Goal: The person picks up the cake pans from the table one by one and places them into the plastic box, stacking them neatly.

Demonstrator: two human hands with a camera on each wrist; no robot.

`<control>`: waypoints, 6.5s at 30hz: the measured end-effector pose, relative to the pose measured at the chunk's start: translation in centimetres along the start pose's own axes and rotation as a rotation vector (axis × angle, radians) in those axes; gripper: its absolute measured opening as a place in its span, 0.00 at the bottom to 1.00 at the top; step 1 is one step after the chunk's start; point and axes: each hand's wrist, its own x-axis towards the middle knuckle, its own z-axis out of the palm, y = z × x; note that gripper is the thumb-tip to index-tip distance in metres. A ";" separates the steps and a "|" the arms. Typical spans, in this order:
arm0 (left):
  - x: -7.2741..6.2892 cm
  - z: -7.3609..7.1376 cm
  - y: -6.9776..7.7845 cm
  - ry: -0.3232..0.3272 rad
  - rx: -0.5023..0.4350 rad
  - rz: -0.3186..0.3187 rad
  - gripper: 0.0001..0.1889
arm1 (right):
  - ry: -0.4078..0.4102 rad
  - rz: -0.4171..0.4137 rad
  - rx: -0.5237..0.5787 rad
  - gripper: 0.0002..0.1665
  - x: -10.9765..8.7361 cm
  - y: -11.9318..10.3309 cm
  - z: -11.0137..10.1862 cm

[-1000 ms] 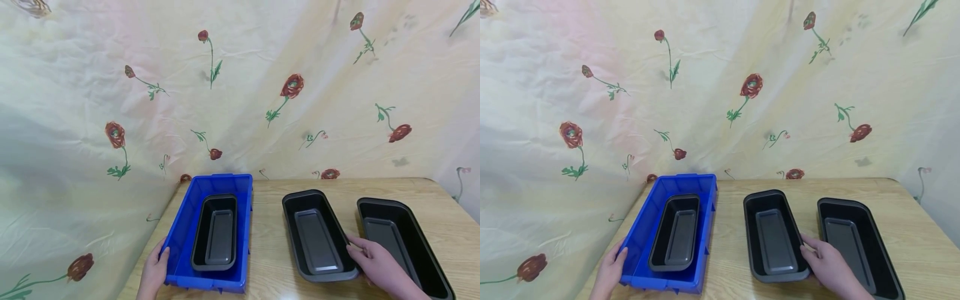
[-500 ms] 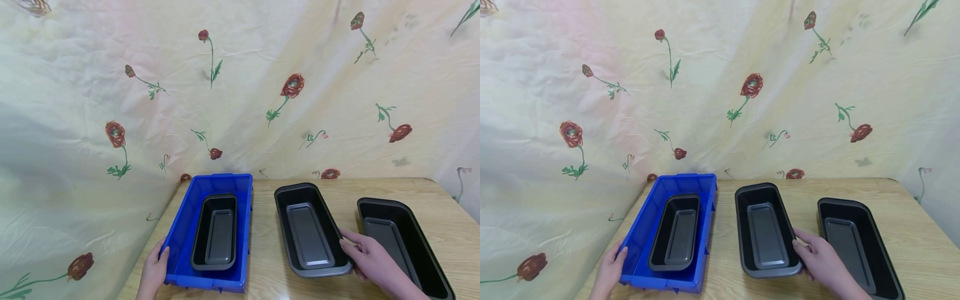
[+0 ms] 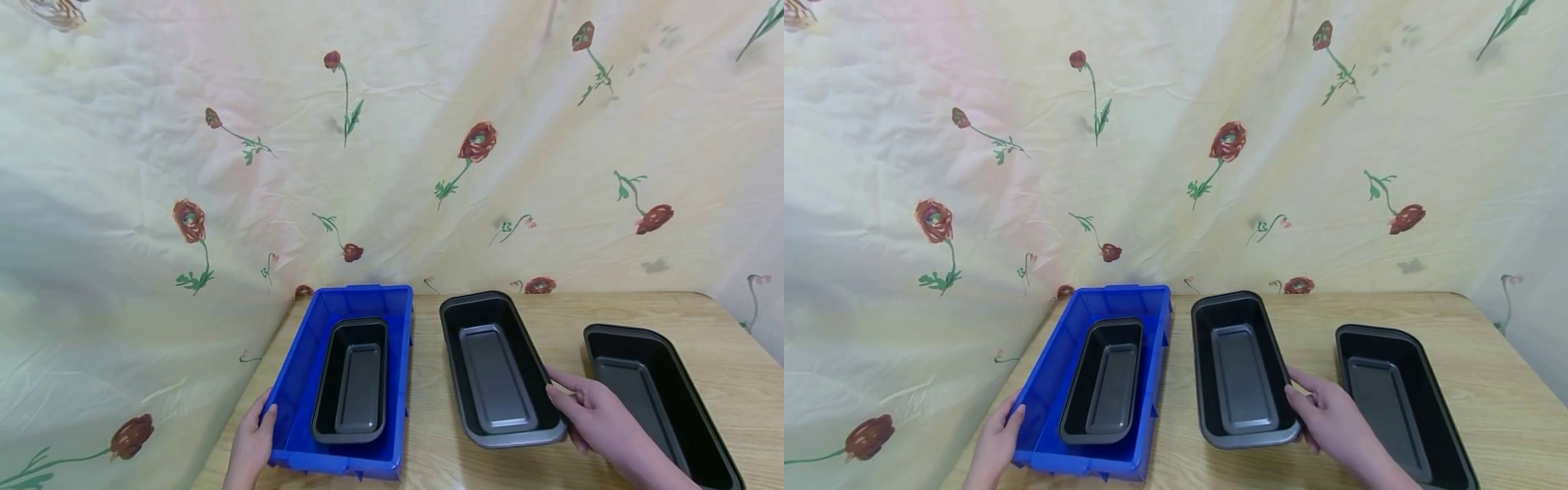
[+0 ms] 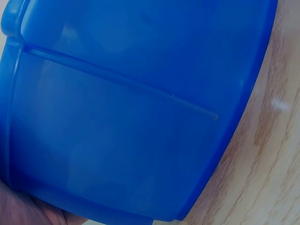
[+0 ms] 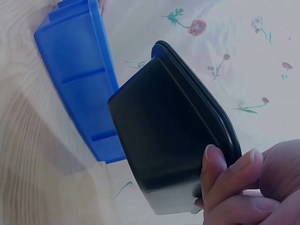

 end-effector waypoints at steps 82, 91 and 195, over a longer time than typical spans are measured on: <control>0.1 0.2 -0.1 0.009 -0.007 -0.020 0.26 | -0.212 -0.278 0.217 0.30 3.3 -5.5 7.1; 0.0 0.2 0.0 0.007 -0.010 -0.021 0.26 | -0.221 -0.289 0.252 0.31 3.8 -6.1 8.2; 0.2 0.3 -0.3 0.023 -0.023 0.014 0.25 | -0.266 -0.189 0.154 0.12 8.1 -7.0 20.1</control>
